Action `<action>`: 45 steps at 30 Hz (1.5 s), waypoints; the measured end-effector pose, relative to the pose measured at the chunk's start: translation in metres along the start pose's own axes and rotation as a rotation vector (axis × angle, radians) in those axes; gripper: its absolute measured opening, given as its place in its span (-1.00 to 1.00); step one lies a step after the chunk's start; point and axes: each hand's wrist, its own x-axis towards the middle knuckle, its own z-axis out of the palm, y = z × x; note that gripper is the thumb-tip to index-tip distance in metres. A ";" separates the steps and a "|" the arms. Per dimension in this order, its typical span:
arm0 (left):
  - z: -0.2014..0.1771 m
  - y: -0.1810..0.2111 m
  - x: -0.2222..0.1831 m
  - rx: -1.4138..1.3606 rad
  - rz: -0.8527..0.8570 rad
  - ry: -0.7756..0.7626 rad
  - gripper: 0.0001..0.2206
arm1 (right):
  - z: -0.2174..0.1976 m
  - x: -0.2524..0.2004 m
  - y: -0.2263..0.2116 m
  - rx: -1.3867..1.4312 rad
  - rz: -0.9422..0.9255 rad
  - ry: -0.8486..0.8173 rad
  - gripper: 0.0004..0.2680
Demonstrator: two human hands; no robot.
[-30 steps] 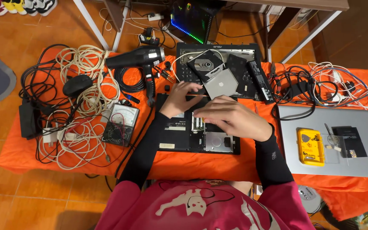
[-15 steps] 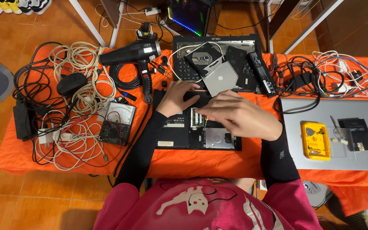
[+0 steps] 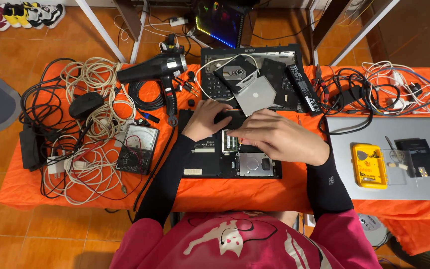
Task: Disassembling and inspecting internal components of a laptop on a repair bench.
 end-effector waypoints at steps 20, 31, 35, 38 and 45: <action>-0.001 0.000 0.003 0.036 0.017 -0.003 -0.72 | -0.006 0.007 0.005 0.069 -0.048 -0.013 -0.80; -0.002 0.005 0.002 0.030 0.049 0.015 -0.71 | -0.008 0.000 0.012 0.072 -0.023 0.016 -0.81; 0.002 0.000 0.003 0.052 0.036 -0.005 -0.71 | -0.010 0.001 0.011 0.063 -0.031 0.020 -0.81; 0.005 -0.002 0.001 0.076 0.069 0.028 -0.72 | -0.008 0.000 0.009 0.091 -0.009 0.027 -0.78; 0.003 0.003 0.002 0.120 0.115 0.062 -0.76 | -0.010 -0.002 0.013 0.082 0.019 0.029 -0.80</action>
